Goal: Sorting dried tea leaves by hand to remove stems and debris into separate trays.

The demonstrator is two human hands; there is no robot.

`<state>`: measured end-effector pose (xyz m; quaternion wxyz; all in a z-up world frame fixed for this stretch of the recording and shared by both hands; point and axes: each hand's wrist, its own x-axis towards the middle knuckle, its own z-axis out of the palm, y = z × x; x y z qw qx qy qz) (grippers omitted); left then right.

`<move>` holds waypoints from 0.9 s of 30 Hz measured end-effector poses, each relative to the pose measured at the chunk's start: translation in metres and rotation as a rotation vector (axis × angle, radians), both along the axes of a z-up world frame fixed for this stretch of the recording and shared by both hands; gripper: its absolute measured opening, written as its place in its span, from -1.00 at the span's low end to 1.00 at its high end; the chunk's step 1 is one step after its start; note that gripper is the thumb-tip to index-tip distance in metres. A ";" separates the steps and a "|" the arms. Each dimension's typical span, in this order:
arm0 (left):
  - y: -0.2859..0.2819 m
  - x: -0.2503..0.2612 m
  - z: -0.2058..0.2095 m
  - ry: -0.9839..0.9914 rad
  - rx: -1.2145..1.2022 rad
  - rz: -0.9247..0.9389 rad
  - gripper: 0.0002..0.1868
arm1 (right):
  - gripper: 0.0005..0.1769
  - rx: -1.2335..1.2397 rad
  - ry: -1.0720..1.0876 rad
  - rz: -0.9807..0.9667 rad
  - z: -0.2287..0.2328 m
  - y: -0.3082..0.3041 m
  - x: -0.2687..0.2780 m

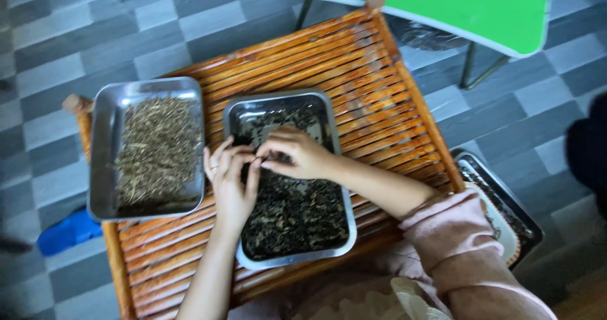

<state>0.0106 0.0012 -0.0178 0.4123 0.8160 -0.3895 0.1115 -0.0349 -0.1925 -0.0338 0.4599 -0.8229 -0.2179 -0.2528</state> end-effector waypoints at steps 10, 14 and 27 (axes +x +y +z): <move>-0.002 -0.001 0.003 0.027 -0.067 0.000 -0.93 | -0.88 -0.071 -0.056 -0.032 0.013 -0.001 -0.002; -0.001 0.000 0.002 0.028 -0.084 0.043 -0.94 | -0.96 -0.110 -0.049 0.003 0.030 -0.003 -0.008; -0.003 -0.003 0.006 -0.044 -0.123 0.004 -0.74 | -0.96 0.028 0.112 -0.021 0.014 -0.013 -0.009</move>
